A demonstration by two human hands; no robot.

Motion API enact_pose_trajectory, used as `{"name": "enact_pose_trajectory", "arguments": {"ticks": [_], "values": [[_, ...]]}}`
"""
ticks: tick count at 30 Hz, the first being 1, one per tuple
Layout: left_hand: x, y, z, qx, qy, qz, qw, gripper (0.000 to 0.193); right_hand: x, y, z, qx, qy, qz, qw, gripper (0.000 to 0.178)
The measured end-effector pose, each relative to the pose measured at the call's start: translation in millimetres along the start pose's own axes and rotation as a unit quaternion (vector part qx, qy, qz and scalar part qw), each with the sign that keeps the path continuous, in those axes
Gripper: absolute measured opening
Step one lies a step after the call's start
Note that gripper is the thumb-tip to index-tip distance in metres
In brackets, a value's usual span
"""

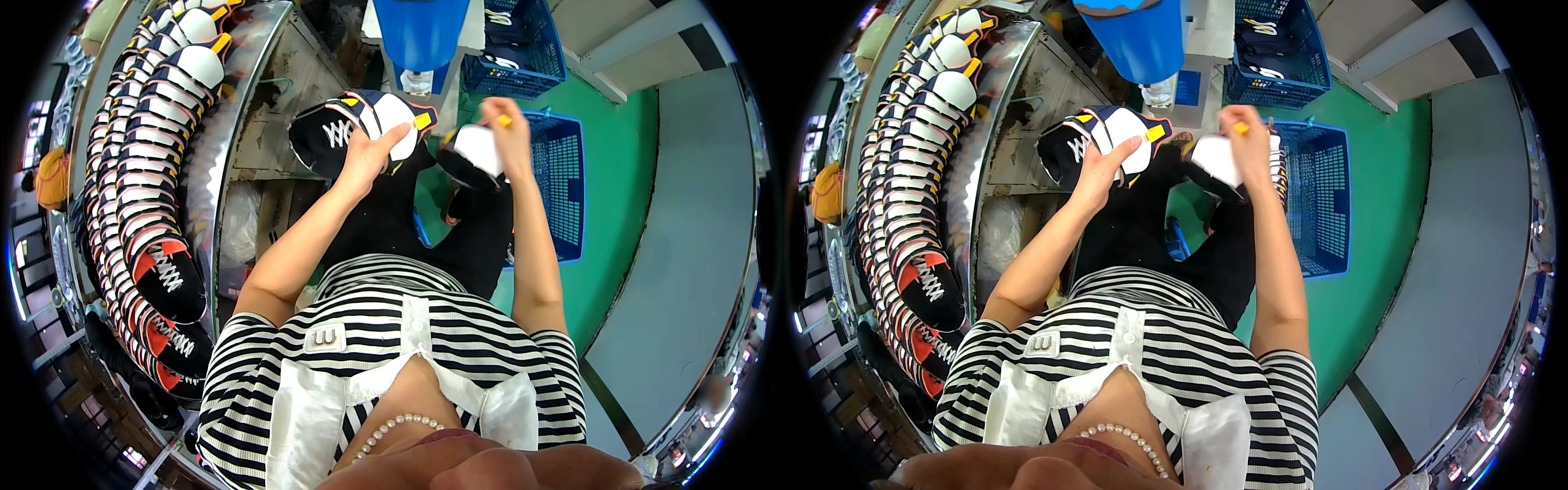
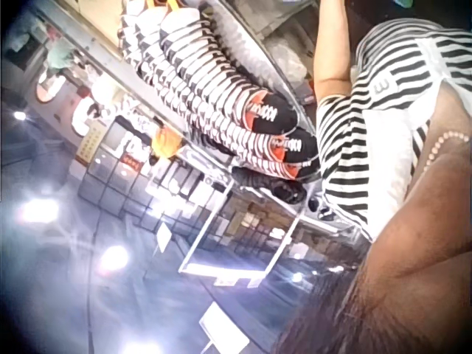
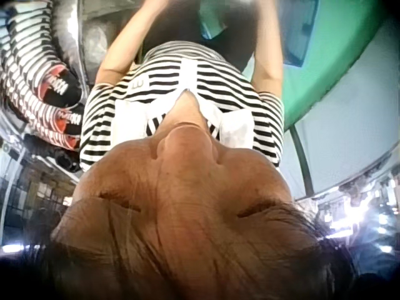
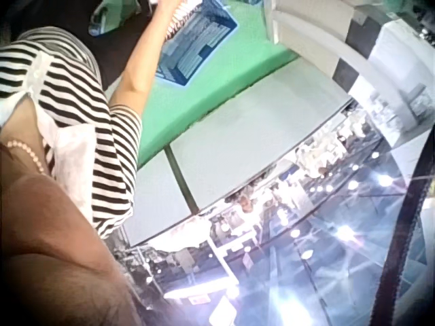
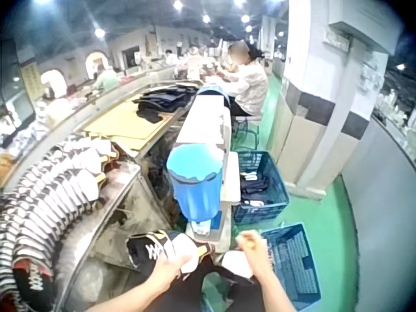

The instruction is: The person picks up a shoe from a bin and places it onto a rotating assembly line, repeating this with shoes and soles.

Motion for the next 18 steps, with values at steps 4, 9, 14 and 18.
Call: {"name": "enact_pose_trajectory", "arguments": {"ticks": [4,9,14,18], "values": [[23,-17,7,0.041,0.0,-0.077,0.996,0.028,-15,40,-82,-0.157,0.088,0.086,0.98,0.039],[44,-23,14,0.059,0.025,-0.063,0.996,0.03,2,30,-83,-0.053,0.01,0.068,0.996,0.024],[81,-13,27,0.12,0.03,-0.09,0.988,0.033,36,-11,-98,0.085,0.065,-0.014,0.994,0.017],[104,-9,32,-0.022,0.023,-0.025,0.999,0.032,45,-19,-106,0.265,0.1,-0.165,0.945,0.013]]}}
Point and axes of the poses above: each hand's wrist, its own x-axis towards the middle knuckle, its own z-axis out of the back of the hand, y = z × x, the point moved 9 cm from there along x, towards the middle knuckle, and after that the axes turned 2 degrees about x, right-handed, at the moved point
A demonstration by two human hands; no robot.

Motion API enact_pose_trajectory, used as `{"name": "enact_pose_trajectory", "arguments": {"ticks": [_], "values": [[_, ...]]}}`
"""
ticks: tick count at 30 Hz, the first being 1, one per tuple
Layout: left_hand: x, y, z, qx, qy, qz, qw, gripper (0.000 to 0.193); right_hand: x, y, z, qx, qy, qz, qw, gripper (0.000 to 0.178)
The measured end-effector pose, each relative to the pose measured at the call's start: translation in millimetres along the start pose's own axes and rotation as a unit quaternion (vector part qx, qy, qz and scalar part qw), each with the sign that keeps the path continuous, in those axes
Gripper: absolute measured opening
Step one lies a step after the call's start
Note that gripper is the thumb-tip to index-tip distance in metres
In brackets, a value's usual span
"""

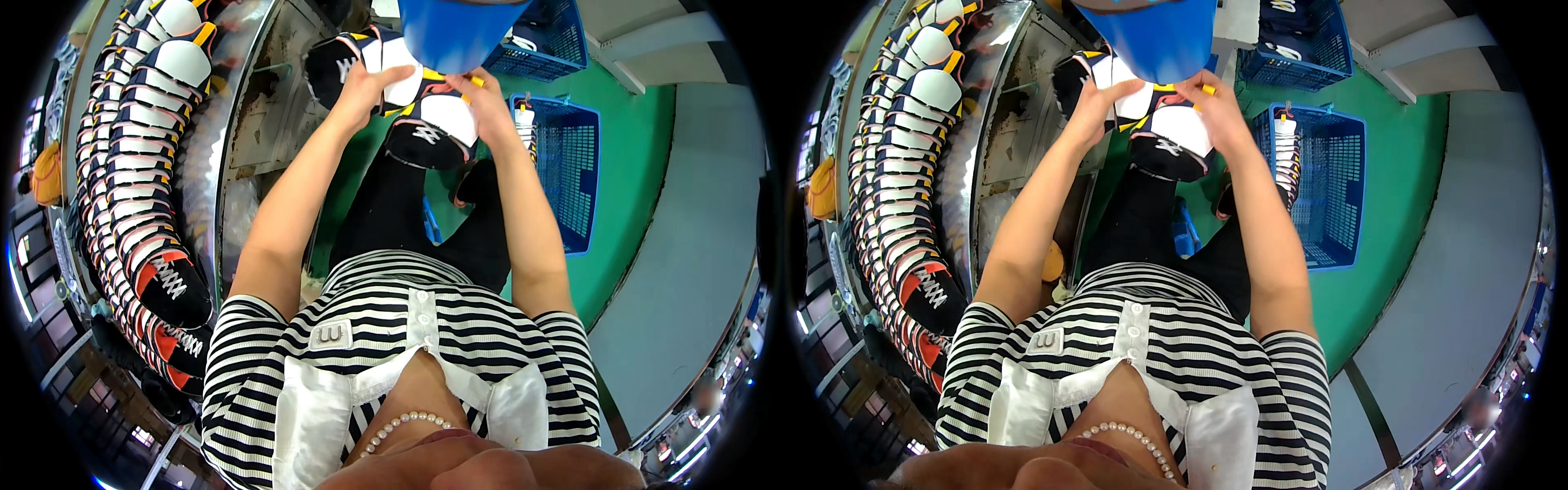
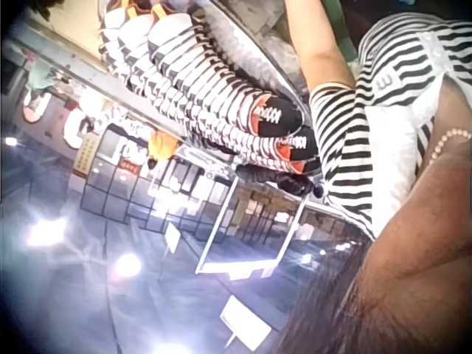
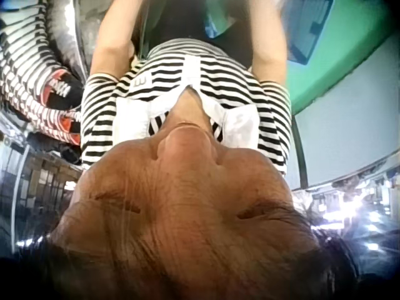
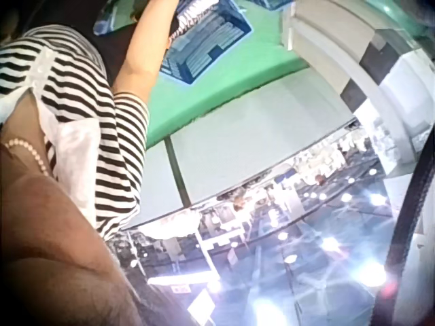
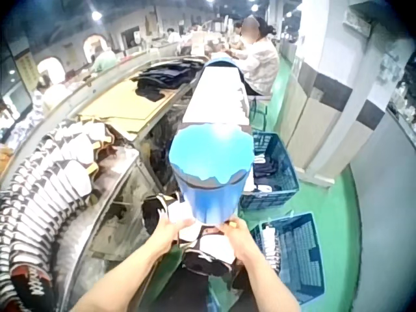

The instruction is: The person picks up a shoe from a bin and places it onto a rotating assembly line, repeating this with shoes and soles.

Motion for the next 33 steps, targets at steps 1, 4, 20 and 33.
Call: {"name": "enact_pose_trajectory", "arguments": {"ticks": [1,4,20,33], "values": [[3,2,-1,-0.026,-0.003,0.033,0.999,0.032,-1,5,-4,0.009,0.008,-0.035,0.999,0.012],[7,14,-4,-0.134,-0.044,0.159,0.977,0.03,2,10,-1,0.026,-0.011,-0.091,0.995,0.01],[-108,11,-26,0.022,-0.085,-0.042,0.995,0.042,-51,-62,0,0.113,-0.207,0.028,0.971,0.031],[-37,-42,-4,0.243,-0.059,-0.067,0.966,0.035,-12,-9,1,0.084,-0.058,0.105,0.989,0.009]]}}
Point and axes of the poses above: each hand's wrist, its own x-axis towards the middle knuckle, its own z-axis out of the back of the hand, y = z × x, the point moved 9 cm from there along x, towards the middle knuckle, and after that the axes turned 2 degrees about x, right-handed, at the moved point
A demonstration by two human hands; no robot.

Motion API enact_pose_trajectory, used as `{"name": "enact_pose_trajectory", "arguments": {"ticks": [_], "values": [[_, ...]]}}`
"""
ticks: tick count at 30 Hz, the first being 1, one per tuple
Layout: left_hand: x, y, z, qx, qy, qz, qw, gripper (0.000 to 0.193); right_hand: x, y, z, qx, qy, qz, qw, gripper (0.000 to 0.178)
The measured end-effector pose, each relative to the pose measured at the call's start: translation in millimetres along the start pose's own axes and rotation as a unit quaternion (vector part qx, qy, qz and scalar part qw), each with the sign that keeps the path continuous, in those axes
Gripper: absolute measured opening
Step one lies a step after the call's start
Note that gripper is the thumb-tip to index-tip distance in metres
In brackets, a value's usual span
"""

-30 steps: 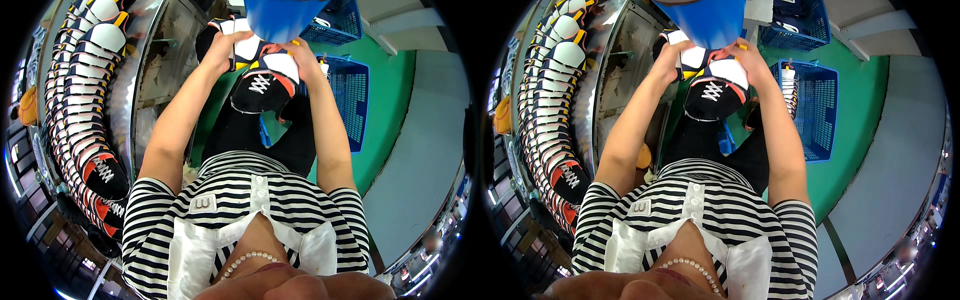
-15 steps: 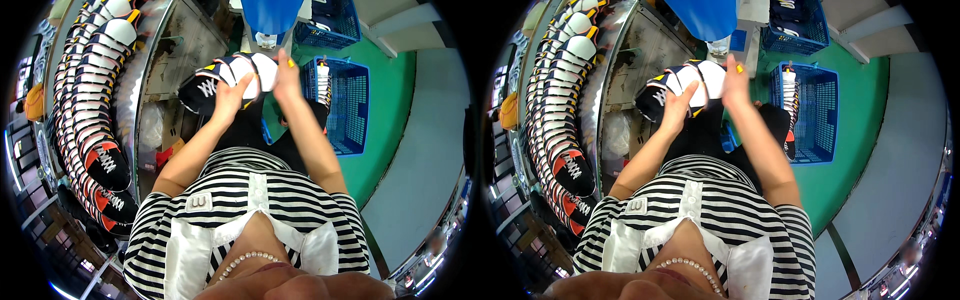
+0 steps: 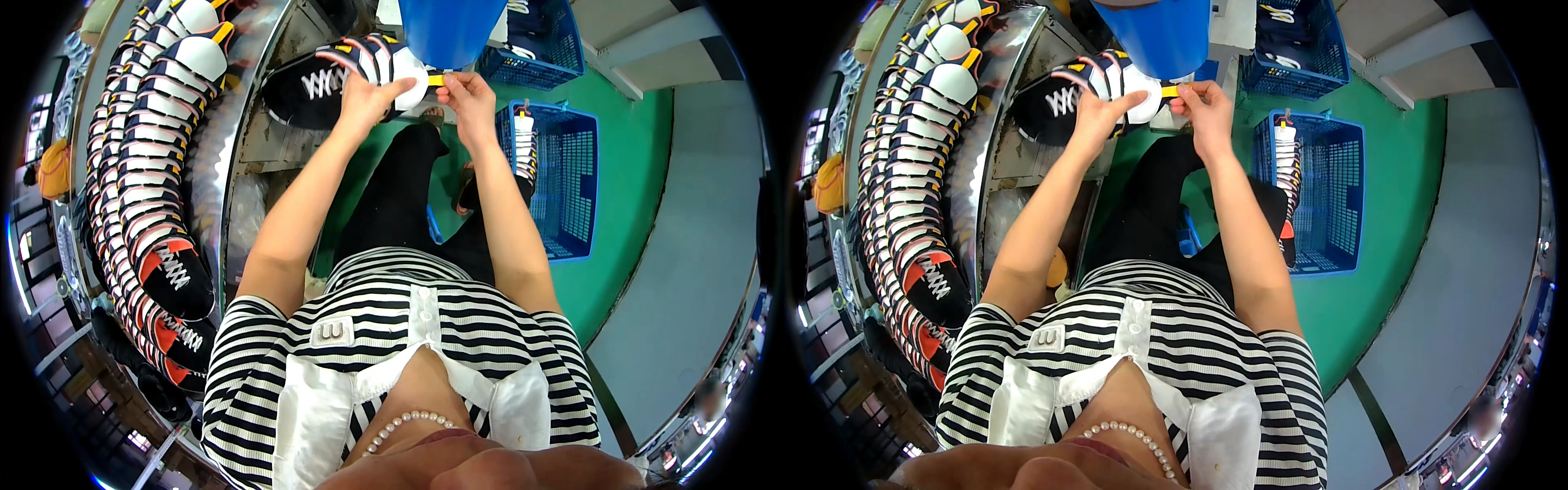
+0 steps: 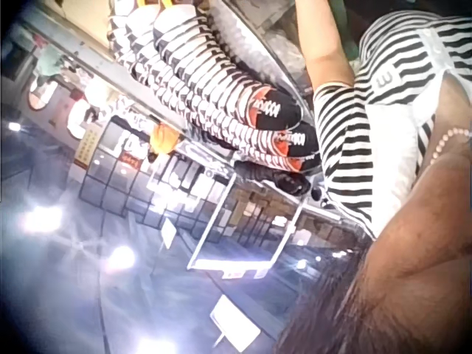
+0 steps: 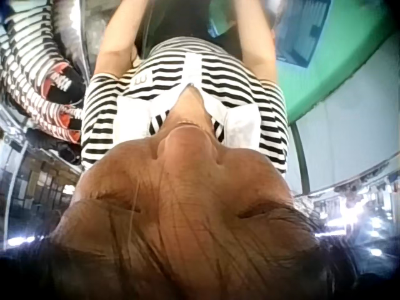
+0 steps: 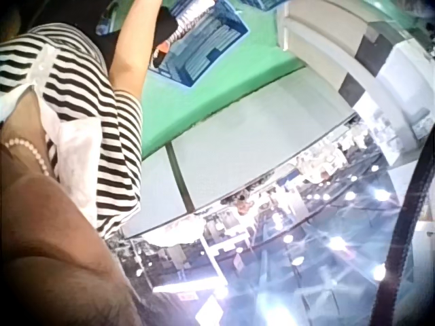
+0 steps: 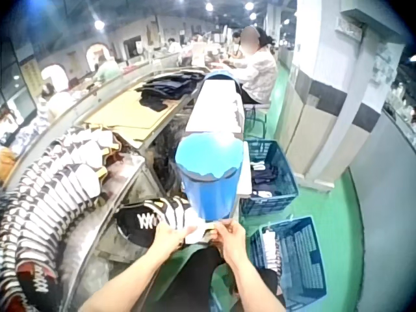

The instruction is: The person picks up a shoe from a bin and places it onto a rotating assembly line, repeating this with shoes and soles.

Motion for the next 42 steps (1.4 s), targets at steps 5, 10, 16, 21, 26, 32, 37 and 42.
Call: {"name": "enact_pose_trajectory", "arguments": {"ticks": [5,10,16,21,26,32,37,42], "values": [[30,32,-17,-0.243,0.069,0.083,0.964,0.032,25,-23,11,0.116,0.048,-0.118,0.985,0.009],[27,69,-29,-0.375,0.042,0.27,0.886,0.036,43,-7,-2,0.026,0.029,-0.107,0.994,0.006],[1,82,-25,-0.508,-0.065,0.33,0.793,0.032,58,-11,13,0.107,0.068,-0.097,0.987,0.008],[-104,27,104,-0.404,-0.248,0.142,0.869,0.034,16,-86,52,0.057,0.037,-0.205,0.976,0.008],[-283,-68,178,-0.204,-0.443,0.061,0.871,0.04,-25,-147,33,0.046,0.121,-0.281,0.951,0.008],[-398,32,305,-0.03,-0.723,0.005,0.69,0.051,-77,-135,-1,-0.034,0.187,-0.293,0.937,0.009],[-335,102,444,0.153,-0.759,0.104,0.624,0.074,-86,-124,66,-0.095,0.103,-0.265,0.954,0.012],[-310,86,422,0.159,-0.694,-0.041,0.702,0.074,-110,-129,142,-0.158,0.026,-0.247,0.956,0.013]]}}
Point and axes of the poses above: each hand's wrist, its own x-axis towards the middle knuckle, its own z-axis out of the back of the hand, y = z × x, the point moved 9 cm from there along x, towards the middle knuckle, and after that the axes turned 2 degrees about x, right-handed, at the moved point
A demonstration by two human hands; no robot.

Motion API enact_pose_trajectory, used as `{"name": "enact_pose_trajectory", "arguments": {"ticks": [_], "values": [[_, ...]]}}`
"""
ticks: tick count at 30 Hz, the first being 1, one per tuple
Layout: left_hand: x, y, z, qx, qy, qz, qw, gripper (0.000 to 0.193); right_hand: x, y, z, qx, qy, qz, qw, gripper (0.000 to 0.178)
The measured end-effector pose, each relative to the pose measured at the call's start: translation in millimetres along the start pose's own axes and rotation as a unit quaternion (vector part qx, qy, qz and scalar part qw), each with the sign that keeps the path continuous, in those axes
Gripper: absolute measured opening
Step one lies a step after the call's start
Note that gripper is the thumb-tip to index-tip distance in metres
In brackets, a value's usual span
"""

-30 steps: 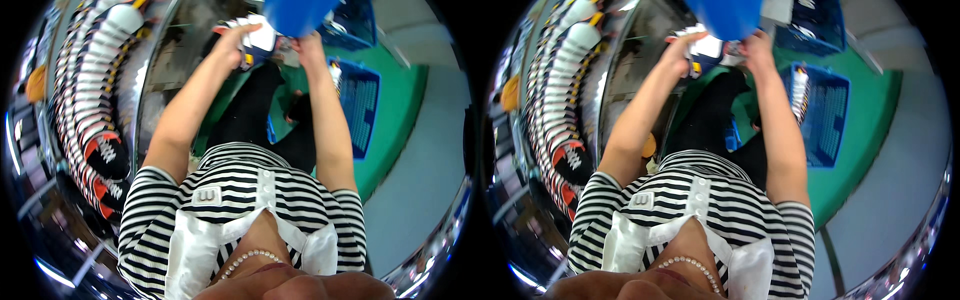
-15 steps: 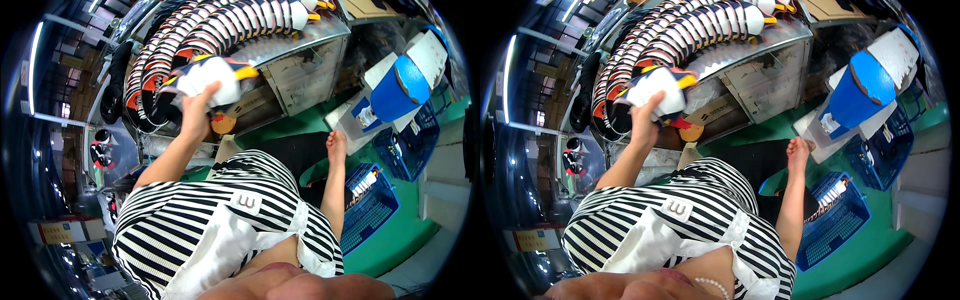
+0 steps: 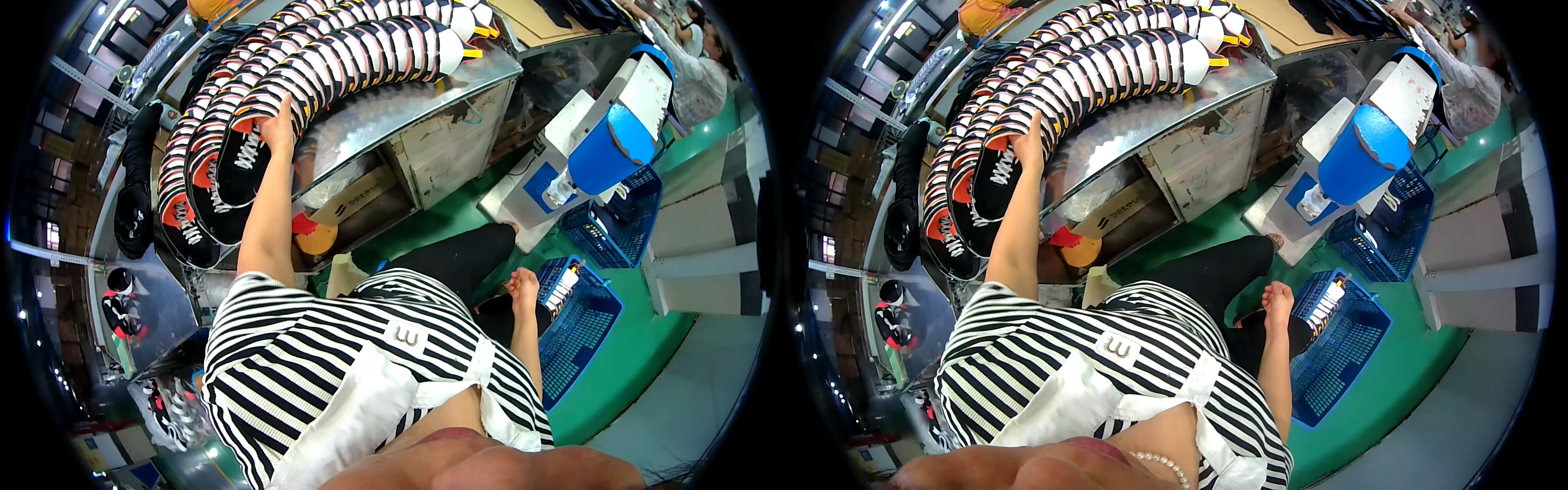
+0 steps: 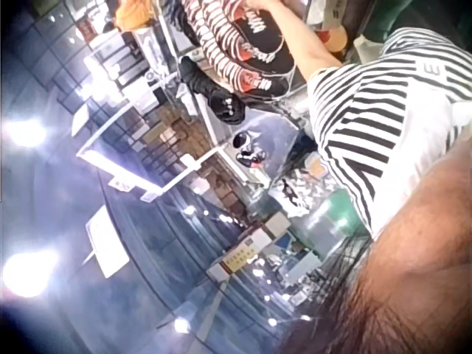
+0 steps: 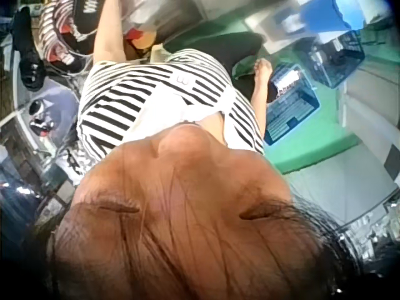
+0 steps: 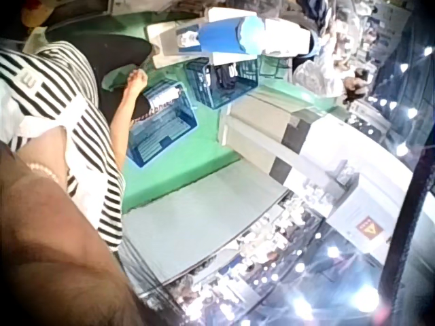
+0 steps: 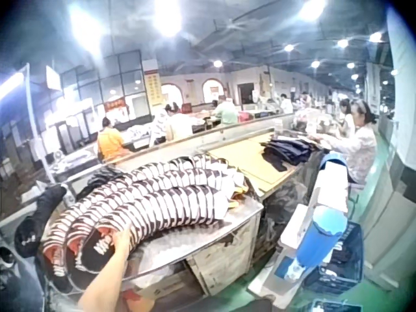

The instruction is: The person picks up a shoe from a bin and places it onto a rotating assembly line, repeating this with shoes and soles.

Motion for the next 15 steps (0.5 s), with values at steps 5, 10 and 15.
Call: {"name": "enact_pose_trajectory", "arguments": {"ticks": [5,10,15], "values": [[-17,-24,29,0.445,0.052,-0.028,0.894,0.081,-17,-22,7,-0.017,-0.007,-0.035,0.999,0.011],[-8,-25,39,0.261,0.058,-0.155,0.951,0.064,-25,-6,3,-0.031,-0.004,-0.005,0.999,0.011],[-92,-75,25,0.111,0.099,-0.154,0.977,0.049,-33,-1,65,0.011,-0.051,0.021,0.998,0.014]]}}
Point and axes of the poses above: each hand's wrist, its own x-axis towards the middle knuckle, its own z-axis out of the back of the hand, y = z × x, the point moved 9 cm from there along x, towards the middle knuckle, and after that the axes turned 2 degrees about x, right-handed, at the moved point
